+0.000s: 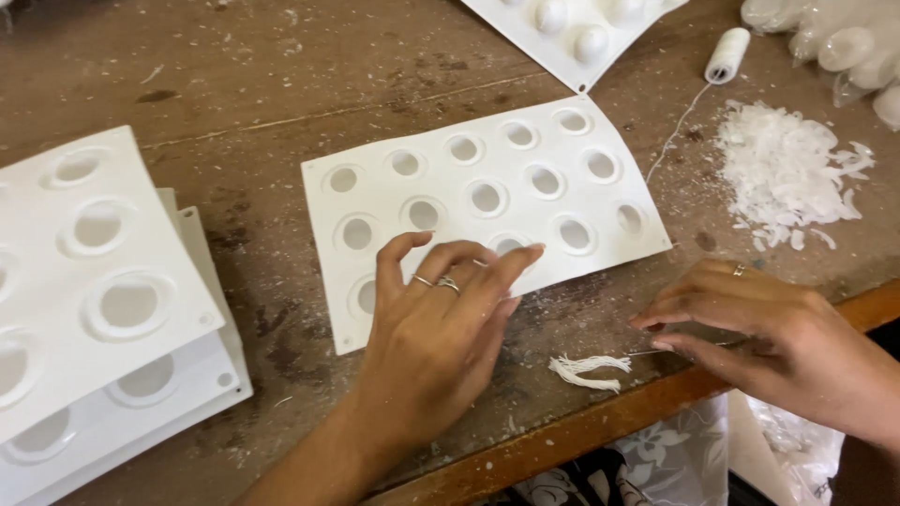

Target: The recorder prepares silicone candle molds by threading wicks through the base of the molds using a long needle.

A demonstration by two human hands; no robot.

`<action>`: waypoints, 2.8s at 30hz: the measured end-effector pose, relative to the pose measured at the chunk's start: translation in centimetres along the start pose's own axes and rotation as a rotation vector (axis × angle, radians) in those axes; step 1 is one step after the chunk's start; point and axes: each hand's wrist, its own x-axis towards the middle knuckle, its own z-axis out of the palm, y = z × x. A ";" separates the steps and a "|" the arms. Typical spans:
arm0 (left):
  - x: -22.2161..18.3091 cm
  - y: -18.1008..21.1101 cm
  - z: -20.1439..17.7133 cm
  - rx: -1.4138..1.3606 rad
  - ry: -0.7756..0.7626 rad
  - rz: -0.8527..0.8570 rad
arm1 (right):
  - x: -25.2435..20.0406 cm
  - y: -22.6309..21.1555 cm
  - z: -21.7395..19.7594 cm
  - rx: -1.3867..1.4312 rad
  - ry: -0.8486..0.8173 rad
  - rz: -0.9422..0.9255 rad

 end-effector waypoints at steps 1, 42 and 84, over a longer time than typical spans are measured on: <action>0.2 0.2 -0.2 0.001 -0.025 -0.008 | -0.8 0.5 0.3 0.012 -0.040 0.068; -2.0 0.5 3.3 0.036 -0.559 0.301 | 1.3 -5.5 3.2 -0.002 -0.045 0.465; -2.1 0.6 3.3 0.016 -0.538 0.286 | -0.4 -3.4 4.6 0.322 0.234 0.466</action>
